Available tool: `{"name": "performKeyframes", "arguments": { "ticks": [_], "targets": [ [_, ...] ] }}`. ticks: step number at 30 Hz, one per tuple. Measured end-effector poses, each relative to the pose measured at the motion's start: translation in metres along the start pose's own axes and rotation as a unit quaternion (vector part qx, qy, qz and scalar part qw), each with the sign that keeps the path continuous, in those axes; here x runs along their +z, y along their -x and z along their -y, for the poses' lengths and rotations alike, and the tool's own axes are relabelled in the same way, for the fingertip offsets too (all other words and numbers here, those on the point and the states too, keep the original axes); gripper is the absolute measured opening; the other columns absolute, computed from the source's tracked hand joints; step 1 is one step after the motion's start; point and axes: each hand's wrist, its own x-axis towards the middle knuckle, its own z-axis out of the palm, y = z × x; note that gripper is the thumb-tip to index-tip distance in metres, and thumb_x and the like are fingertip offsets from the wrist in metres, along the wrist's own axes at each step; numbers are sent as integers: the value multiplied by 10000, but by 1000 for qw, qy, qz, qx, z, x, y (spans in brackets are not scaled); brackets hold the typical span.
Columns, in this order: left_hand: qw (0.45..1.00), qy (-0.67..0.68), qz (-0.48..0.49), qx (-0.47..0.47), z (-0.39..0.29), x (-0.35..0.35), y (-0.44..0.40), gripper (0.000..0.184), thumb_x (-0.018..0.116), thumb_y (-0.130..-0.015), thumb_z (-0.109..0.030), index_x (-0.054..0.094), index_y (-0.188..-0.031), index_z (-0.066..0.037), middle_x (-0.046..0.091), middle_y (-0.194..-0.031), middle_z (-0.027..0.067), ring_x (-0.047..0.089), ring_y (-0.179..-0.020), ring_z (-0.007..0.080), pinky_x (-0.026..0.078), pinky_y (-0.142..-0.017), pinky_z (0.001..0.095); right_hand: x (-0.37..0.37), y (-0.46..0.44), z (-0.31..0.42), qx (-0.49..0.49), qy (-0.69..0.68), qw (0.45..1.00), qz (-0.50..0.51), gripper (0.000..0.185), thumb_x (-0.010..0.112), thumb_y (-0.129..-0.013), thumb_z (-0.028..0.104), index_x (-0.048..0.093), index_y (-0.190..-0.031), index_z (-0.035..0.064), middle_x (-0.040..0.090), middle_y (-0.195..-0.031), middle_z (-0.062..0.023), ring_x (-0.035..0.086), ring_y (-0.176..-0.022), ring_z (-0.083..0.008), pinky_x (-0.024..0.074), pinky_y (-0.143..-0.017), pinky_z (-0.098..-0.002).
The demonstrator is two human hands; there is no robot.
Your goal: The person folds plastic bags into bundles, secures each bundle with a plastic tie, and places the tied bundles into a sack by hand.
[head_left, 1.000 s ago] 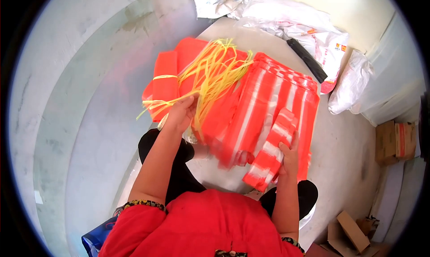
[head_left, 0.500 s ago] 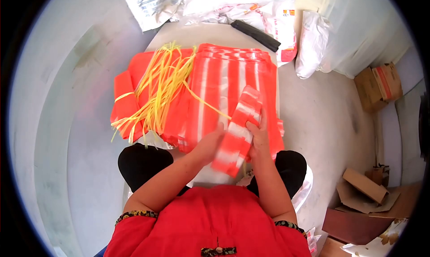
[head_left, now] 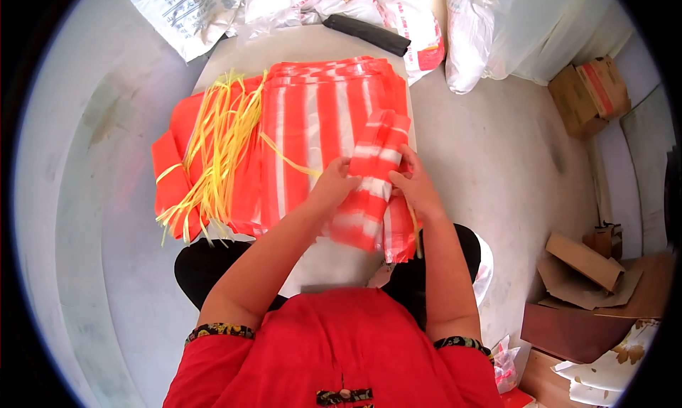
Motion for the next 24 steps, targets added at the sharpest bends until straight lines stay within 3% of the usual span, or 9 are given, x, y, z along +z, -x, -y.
{"name": "performKeyframes", "arguments": {
  "ticks": [1, 5, 7, 10, 14, 16, 20, 22, 24],
  "targets": [
    [1000, -8, 1, 7, 12, -4, -9, 603, 683, -953, -33, 417, -1487, 59, 665, -1303, 163, 672, -1151, 215, 557, -967, 342, -11, -1, -2, 40, 13, 999, 11, 723, 702, -921, 64, 429, -1590, 82, 645, -1289, -166, 638, -1154, -221, 538, -948, -333],
    [999, -44, 10, 9, 31, -11, -19, 511, 676, -946, -24, 497, -1416, 69, 698, -1249, 143, 689, -1126, 218, 554, -976, 342, -37, 4, -30, -58, 149, 987, 0, 493, 715, -936, 102, 595, -1410, 38, 693, -1104, -101, 667, -1005, -219, 529, -888, -335],
    [997, -78, -5, 12, 30, -8, -17, 477, 676, -944, -27, 529, -1387, 68, 703, -1229, 139, 691, -1103, 207, 556, -954, 338, -41, 9, -30, -145, 259, 955, -7, 358, 719, -940, 106, 670, -1281, 9, 706, -1051, -111, 676, -954, -243, 525, -877, -348],
    [989, -137, -33, 33, 29, -3, -12, 436, 685, -943, -44, 571, -1349, 65, 710, -1199, 135, 692, -1061, 189, 557, -913, 327, -44, 18, -14, -113, 353, 927, 56, 194, 686, -966, 141, 695, -1086, -11, 701, -1010, -169, 675, -914, -326, 529, -833, -396],
    [977, -196, -43, 76, 33, -1, -12, 468, 735, -903, -73, 602, -1330, 61, 704, -1131, 115, 686, -994, 178, 550, -870, 305, -45, 17, -8, -132, 443, 886, -39, 212, 626, -991, 200, 677, -969, -5, 693, -937, -205, 660, -880, -402, 521, -783, -472],
    [940, -312, -65, 122, 36, -2, -16, 514, 759, -874, -91, 602, -1342, 55, 668, -1167, 129, 677, -1003, 197, 550, -886, 310, -52, 8, -14, -148, 467, 867, -92, 244, 609, -993, 241, 676, -952, 10, 696, -888, -192, 662, -863, -416, 516, -761, -494],
    [915, -358, -82, 165, 25, 6, -8, 565, 768, -842, -135, 608, -1353, 46, 548, -1326, 207, 600, -1215, 342, 518, -1021, 387, -69, 11, 0, -30, 461, 882, -97, 234, 631, -951, 253, 685, -921, 27, 682, -860, -178, 664, -812, -359, 517, -751, -451],
    [915, -364, -79, 155, 23, 6, -8, 582, 770, -841, -129, 597, -1375, 23, 542, -1350, 204, 598, -1229, 342, 524, -1021, 389, -76, 20, 13, 32, 431, 897, -89, 253, 621, -942, 269, 707, -923, 32, 699, -852, -160, 687, -836, -329, 525, -780, -435],
    [911, -375, -79, 154, 22, 8, -6, 592, 767, -842, -118, 588, -1393, 2, 537, -1343, 193, 609, -1194, 320, 535, -1002, 378, -84, 22, 10, 43, 314, 947, -62, 246, 613, -964, 251, 723, -942, 32, 708, -870, -119, 670, -817, -233, 525, -778, -380]
  ]
}}
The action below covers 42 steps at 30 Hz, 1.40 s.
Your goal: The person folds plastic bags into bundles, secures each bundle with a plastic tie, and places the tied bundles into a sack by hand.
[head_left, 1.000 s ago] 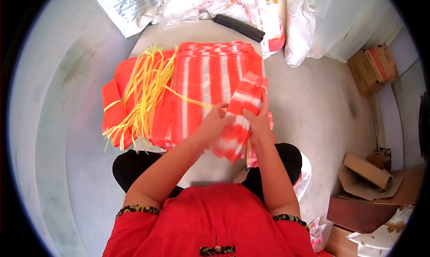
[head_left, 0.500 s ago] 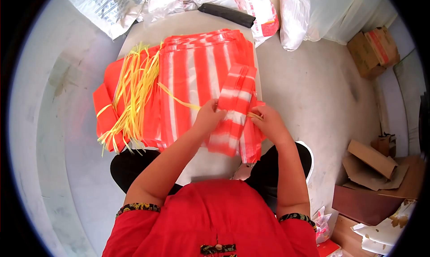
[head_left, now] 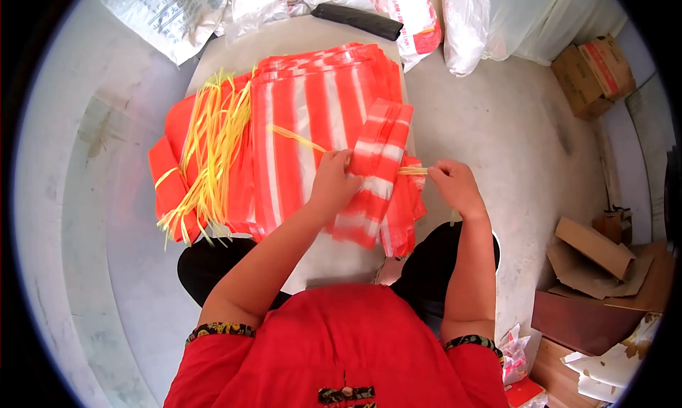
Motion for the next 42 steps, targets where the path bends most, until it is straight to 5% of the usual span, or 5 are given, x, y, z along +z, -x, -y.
{"name": "performKeyframes", "arguments": {
  "ticks": [7, 16, 29, 38, 42],
  "targets": [
    [999, -33, -12, 33, -3, 2, 0, 585, 758, -843, -72, 575, -1397, -36, 541, -1294, 177, 633, -1114, 300, 555, -950, 371, 15, -3, 31, -95, -309, 929, 182, 279, 579, -1058, 190, 743, -1183, 3, 708, -1245, -94, 642, -1090, -139, 482, -1001, -303],
    [996, -74, 14, 42, -4, -3, -5, 424, 777, -839, -62, 651, -1242, -20, 603, -1206, 171, 637, -1114, 341, 543, -953, 397, 93, -38, 52, -339, -86, 928, 129, 348, 510, -1075, 133, 642, -1362, -14, 676, -1275, -151, 647, -1151, -284, 491, -1042, -373],
    [888, -424, 0, 179, 9, -56, -24, 174, 718, -870, -85, 722, -1035, -31, 728, -967, 155, 679, -920, 348, 525, -860, 465, 97, -39, 52, -324, -61, 936, 122, 390, 616, -993, 72, 633, -1373, -12, 657, -1285, -166, 641, -1147, -306, 521, -976, -382],
    [974, 197, 65, 91, -40, -51, -7, 402, 676, -944, -43, 647, -1343, -85, 688, -997, 103, 667, -902, 206, 544, -852, 343, 115, -37, 51, -345, -118, 931, 31, 190, 643, -969, 159, 705, -1043, -5, 691, -1006, -177, 664, -943, -373, 527, -823, -454],
    [981, 150, 36, 114, -31, -49, -14, 514, 692, -953, -32, 544, -1444, -61, 664, -1062, 63, 628, -868, 141, 523, -770, 285, 103, -29, 61, -279, -134, 950, 36, 215, 616, -990, 186, 697, -1002, -13, 693, -960, -204, 660, -909, -399, 518, -799, -478]
  ]
}}
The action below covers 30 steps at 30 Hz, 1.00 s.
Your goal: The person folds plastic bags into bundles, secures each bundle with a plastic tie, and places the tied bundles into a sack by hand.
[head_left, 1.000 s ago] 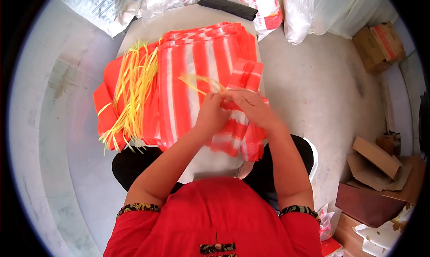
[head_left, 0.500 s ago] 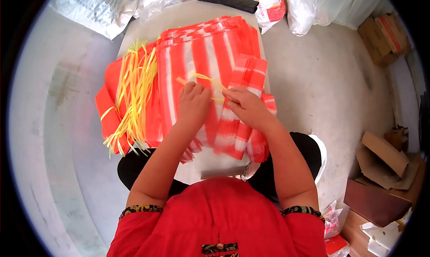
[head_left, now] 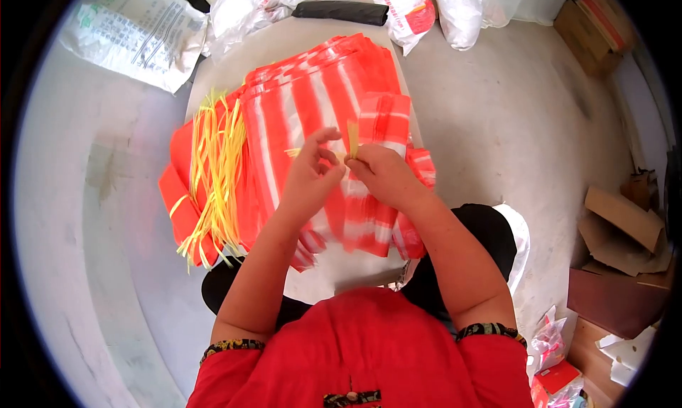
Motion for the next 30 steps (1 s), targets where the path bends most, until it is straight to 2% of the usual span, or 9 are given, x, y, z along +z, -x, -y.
{"name": "performKeyframes", "arguments": {
  "ticks": [2, 3, 6, 9, 15, 19, 21, 25, 30],
  "targets": [
    [983, -157, 77, -52, 1, -4, 3, 485, 693, -951, -40, 562, -1418, -51, 648, -1039, 54, 611, -852, 142, 513, -756, 287, 0, -1, 0, 3, -14, 1000, 9, 234, 604, -996, 198, 689, -994, -19, 694, -951, -215, 659, -903, -407, 514, -793, -486],
    [986, -155, 56, 27, 9, 4, 2, 358, 694, -956, -61, 643, -1310, -45, 643, -972, 52, 602, -800, 152, 501, -719, 311, -2, -3, 2, 3, -24, 1000, 19, 243, 600, -998, 203, 685, -985, -24, 694, -952, -219, 659, -904, -409, 513, -792, -489],
    [955, -288, 14, 68, 16, 7, -3, 205, 704, -965, -92, 713, -1155, -15, 639, -894, 59, 613, -802, 149, 497, -717, 318, -8, -4, 11, -2, -23, 999, 34, 235, 602, -992, 195, 666, -990, -31, 694, -958, -228, 660, -902, -414, 512, -797, -496],
    [946, -321, 0, 39, 10, 10, -7, 166, 697, -960, -113, 748, -1074, -4, 716, -942, 150, 677, -850, 302, 524, -735, 374, -14, 0, 16, 12, 15, 999, 34, 200, 611, -974, 163, 650, -1047, -19, 697, -971, -229, 659, -904, -415, 516, -808, -499],
    [979, -172, -17, -111, 13, 12, -9, 171, 679, -991, -147, 750, -1045, -2, 704, -874, 153, 671, -796, 292, 511, -714, 389, -12, 8, -6, -117, 146, 981, -42, 222, 613, -929, 65, 641, -1147, 37, 688, -1036, -178, 660, -974, -384, 532, -826, -470],
    [961, -268, 29, -59, -5, 8, -2, 160, 682, -985, -149, 740, -1017, -3, 689, -874, 147, 669, -803, 291, 512, -715, 396, -14, 6, -2, -230, 203, 950, -63, 216, 645, -918, 52, 647, -1133, 30, 646, -1038, -147, 639, -991, -330, 542, -835, -450],
    [942, -332, 46, 15, -16, 5, 2, 154, 683, -981, -146, 729, -1011, -2, 679, -873, 143, 667, -816, 293, 513, -721, 398, -15, 5, 9, -164, 163, 971, -61, 211, 643, -912, 37, 677, -1120, 39, 635, -1037, -132, 626, -982, -312, 542, -828, -440],
    [958, -284, 29, 6, -14, -4, 5, 137, 677, -981, -131, 704, -1025, -4, 669, -887, 153, 664, -846, 300, 519, -746, 396, -4, -2, 8, -104, 199, 971, -87, 171, 651, -926, 71, 722, -1079, 40, 619, -1019, -115, 598, -954, -299, 536, -821, -429],
    [978, -204, 10, -46, 3, -3, 5, 130, 662, -1003, -128, 683, -1040, -4, 650, -870, 131, 636, -814, 236, 511, -750, 357, -9, -3, -10, -126, 206, 970, -5, 116, 637, -935, 114, 703, -985, 34, 668, -967, -136, 649, -936, -339, 531, -809, -457]
  ]
}}
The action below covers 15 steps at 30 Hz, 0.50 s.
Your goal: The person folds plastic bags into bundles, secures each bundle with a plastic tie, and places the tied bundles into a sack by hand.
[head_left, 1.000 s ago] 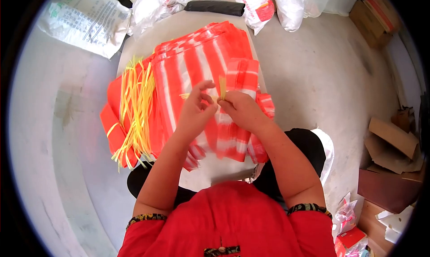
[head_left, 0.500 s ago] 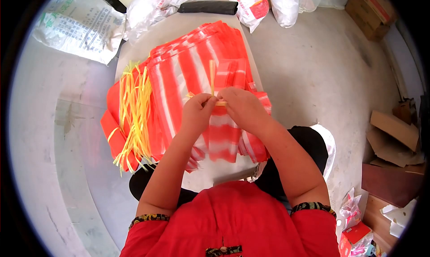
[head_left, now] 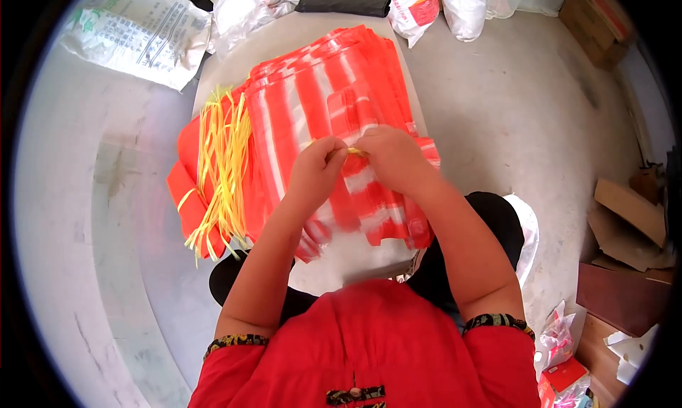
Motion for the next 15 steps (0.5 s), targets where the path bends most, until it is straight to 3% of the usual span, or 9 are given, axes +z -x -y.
{"name": "performKeyframes", "arguments": {
  "ticks": [3, 7, 12, 15],
  "targets": [
    [998, 58, 22, -25, 4, 2, -1, 154, 635, -1056, -150, 672, -1047, -2, 594, -844, -5, 538, -796, 72, 457, -725, 257, -11, 3, 11, 63, -69, 995, 38, 112, 653, -935, 114, 725, -999, 57, 698, -922, -144, 678, -898, -353, 540, -795, -459],
    [993, 97, 49, -48, 10, 2, -3, 160, 629, -1060, -153, 672, -1046, 1, 590, -856, -21, 536, -812, 65, 451, -735, 249, -16, 1, 21, 67, -16, 997, 47, 134, 659, -934, 110, 751, -1029, 94, 705, -886, -136, 690, -852, -342, 553, -789, -448],
    [988, 126, 54, -75, 16, 1, 0, 190, 640, -1058, -181, 684, -1037, 3, 592, -845, -13, 524, -800, 63, 449, -718, 257, -3, 7, 6, -22, 23, 999, -23, 190, 684, -896, 52, 759, -1060, 112, 706, -958, -86, 680, -915, -295, 556, -783, -418],
    [998, -5, 9, -65, 14, 1, 10, 242, 683, -1012, -211, 702, -940, 19, 649, -826, 98, 620, -766, 194, 491, -703, 350, -12, 21, 2, -8, 37, 999, -29, 199, 705, -875, 32, 766, -1045, 117, 680, -987, -60, 667, -941, -276, 552, -773, -413]
  ]
}}
